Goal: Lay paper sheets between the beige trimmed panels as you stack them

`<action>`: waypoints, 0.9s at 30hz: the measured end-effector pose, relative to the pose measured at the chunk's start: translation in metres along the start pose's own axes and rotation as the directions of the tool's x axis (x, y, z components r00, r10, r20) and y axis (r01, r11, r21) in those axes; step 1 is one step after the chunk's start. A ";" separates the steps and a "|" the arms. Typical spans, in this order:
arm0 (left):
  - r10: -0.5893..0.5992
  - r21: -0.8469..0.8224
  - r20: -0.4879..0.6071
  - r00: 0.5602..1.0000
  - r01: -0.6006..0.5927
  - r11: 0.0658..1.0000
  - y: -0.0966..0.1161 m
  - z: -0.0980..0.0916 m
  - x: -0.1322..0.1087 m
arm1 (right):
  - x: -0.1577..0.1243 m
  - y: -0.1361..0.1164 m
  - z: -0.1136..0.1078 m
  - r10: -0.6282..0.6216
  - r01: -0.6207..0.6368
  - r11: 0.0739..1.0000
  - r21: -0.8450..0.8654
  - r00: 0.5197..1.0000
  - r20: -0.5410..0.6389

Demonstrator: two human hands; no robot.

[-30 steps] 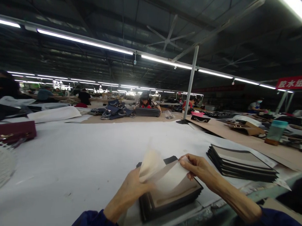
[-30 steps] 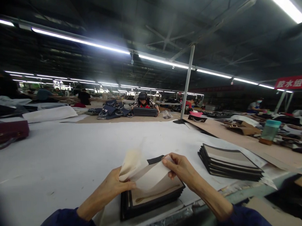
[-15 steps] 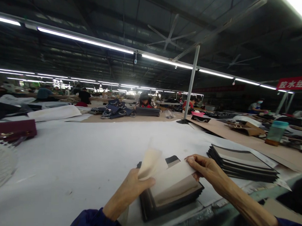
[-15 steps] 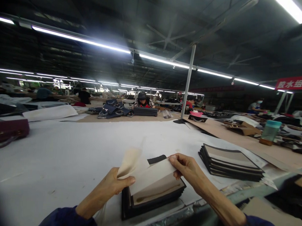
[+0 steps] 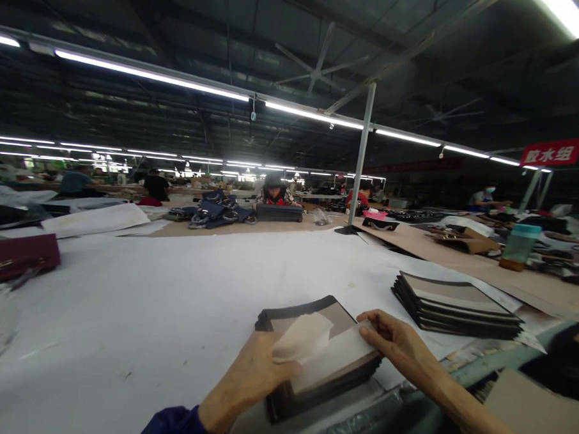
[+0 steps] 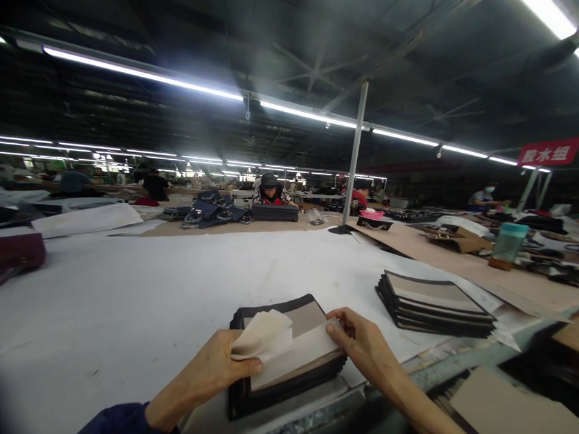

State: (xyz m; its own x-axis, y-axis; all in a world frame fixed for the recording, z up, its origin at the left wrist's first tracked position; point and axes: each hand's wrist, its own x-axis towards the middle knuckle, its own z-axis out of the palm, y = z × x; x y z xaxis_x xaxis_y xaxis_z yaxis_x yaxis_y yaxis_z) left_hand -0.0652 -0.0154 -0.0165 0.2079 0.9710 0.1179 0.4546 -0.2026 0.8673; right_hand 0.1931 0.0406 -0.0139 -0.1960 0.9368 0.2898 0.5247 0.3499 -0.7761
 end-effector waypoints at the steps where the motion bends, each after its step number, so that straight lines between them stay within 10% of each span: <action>1: -0.003 0.017 0.001 1.000 0.003 1.000 -0.001 0.000 0.000 | 0.000 0.001 -0.001 -0.005 0.005 1.000 -0.020 1.000 0.003; 16: 0.020 0.198 0.025 0.999 -0.025 0.980 -0.005 0.003 0.001 | 0.009 0.007 -0.008 -0.007 0.009 0.999 -0.038 0.997 0.071; 27: -0.010 0.034 0.082 0.997 0.008 0.999 0.002 0.000 0.000 | 0.009 0.019 -0.004 0.005 -0.003 1.000 -0.026 0.997 0.081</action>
State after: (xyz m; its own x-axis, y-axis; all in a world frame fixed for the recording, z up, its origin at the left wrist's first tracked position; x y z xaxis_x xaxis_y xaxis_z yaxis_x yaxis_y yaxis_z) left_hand -0.0646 -0.0156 -0.0149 0.2734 0.9594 0.0687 0.4857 -0.1994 0.8511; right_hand 0.2043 0.0558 -0.0236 -0.2599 0.9356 0.2392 0.5463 0.3467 -0.7625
